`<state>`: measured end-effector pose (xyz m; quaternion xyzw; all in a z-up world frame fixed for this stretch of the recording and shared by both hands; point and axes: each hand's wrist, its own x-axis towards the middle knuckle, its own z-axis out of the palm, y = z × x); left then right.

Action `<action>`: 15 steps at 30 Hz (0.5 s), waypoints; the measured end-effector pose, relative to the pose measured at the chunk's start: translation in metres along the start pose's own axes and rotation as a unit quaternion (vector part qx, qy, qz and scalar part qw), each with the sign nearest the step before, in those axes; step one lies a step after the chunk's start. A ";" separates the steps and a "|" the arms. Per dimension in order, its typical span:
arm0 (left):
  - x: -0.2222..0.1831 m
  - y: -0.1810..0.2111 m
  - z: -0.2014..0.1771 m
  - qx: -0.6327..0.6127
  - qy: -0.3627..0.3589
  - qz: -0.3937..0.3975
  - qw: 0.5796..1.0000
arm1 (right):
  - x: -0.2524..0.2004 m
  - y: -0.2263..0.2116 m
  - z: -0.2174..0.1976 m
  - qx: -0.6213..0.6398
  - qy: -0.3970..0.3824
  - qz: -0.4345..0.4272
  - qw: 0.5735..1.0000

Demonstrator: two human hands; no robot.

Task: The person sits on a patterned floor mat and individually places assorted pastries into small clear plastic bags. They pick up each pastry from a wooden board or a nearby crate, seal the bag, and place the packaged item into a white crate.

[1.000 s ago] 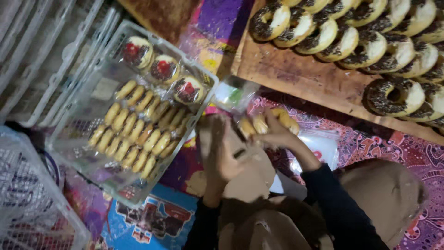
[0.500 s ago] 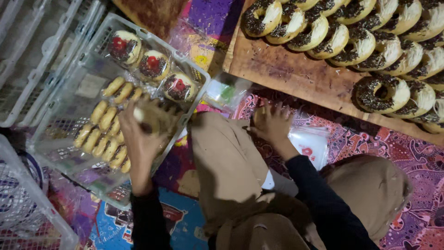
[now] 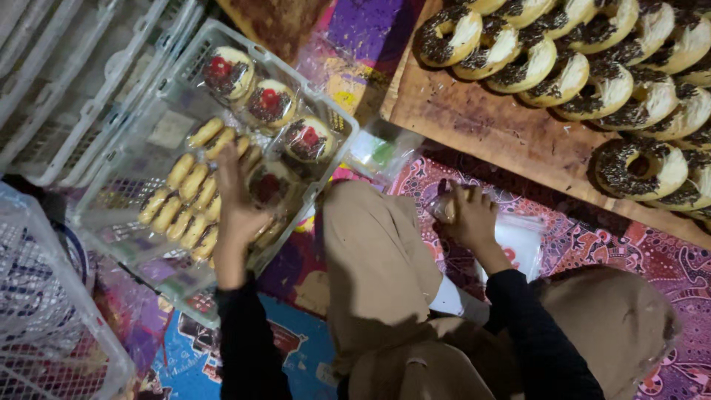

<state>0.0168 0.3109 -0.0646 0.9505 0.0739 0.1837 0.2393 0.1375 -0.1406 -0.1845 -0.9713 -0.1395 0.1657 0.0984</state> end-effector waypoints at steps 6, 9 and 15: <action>-0.069 0.106 0.043 -0.167 0.010 -0.018 0.986 | -0.035 -0.053 -0.046 0.606 -0.216 0.002 0.765; -0.092 0.143 0.079 -0.298 -0.026 0.038 0.953 | -0.071 -0.101 -0.060 0.621 -0.346 0.047 0.701; -0.086 0.107 0.042 -0.400 0.018 -0.078 0.913 | -0.099 -0.104 -0.127 0.647 -0.341 -0.282 0.621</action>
